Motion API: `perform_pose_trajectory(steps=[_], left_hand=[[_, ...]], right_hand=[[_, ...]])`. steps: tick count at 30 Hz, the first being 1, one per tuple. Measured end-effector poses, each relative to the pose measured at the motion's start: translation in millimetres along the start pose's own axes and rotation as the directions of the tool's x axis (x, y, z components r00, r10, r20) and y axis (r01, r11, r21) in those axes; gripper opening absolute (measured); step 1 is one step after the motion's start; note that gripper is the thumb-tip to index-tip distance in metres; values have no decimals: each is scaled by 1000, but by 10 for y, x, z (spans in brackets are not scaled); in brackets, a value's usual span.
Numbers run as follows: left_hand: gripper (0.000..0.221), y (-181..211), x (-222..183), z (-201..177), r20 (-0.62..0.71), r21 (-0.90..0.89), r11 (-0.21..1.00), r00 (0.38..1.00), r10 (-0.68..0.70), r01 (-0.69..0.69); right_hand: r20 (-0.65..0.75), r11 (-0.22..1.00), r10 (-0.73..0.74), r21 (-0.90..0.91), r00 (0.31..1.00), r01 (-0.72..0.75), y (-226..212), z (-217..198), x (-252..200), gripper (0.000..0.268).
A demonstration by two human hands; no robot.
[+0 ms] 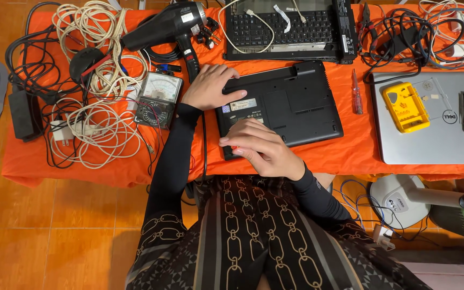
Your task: Remove the back panel of a laptop using a screwdriver.
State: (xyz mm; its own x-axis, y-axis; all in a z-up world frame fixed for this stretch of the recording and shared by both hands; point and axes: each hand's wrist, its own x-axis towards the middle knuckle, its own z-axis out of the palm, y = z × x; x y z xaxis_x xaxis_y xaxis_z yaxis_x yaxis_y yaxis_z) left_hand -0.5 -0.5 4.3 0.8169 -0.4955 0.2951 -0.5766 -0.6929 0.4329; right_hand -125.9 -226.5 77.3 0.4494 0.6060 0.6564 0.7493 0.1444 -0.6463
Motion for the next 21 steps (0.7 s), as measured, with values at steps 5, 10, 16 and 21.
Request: perform_pose_trajectory(steps=[5,10,16,21], left_hand=[[58,-2,-2,0,9,-11,1000,1000,-16,16],[59,-34,1,28,12,-12,1000,1000,-27,27],[57,5,1,-9,22,-32,998,999,-44,45],[58,-19,-3,-2,2,-26,1000,1000,-11,11]], right_hand=[[-7,999,-29,-27,1000,29,-62,-11,61,24],[-35,999,-21,-28,999,20,13,9,6,22],[0,999,-25,-32,1000,25,-38,-18,70,21],[36,999,6,-34,999,-5,-18,-40,84,23]])
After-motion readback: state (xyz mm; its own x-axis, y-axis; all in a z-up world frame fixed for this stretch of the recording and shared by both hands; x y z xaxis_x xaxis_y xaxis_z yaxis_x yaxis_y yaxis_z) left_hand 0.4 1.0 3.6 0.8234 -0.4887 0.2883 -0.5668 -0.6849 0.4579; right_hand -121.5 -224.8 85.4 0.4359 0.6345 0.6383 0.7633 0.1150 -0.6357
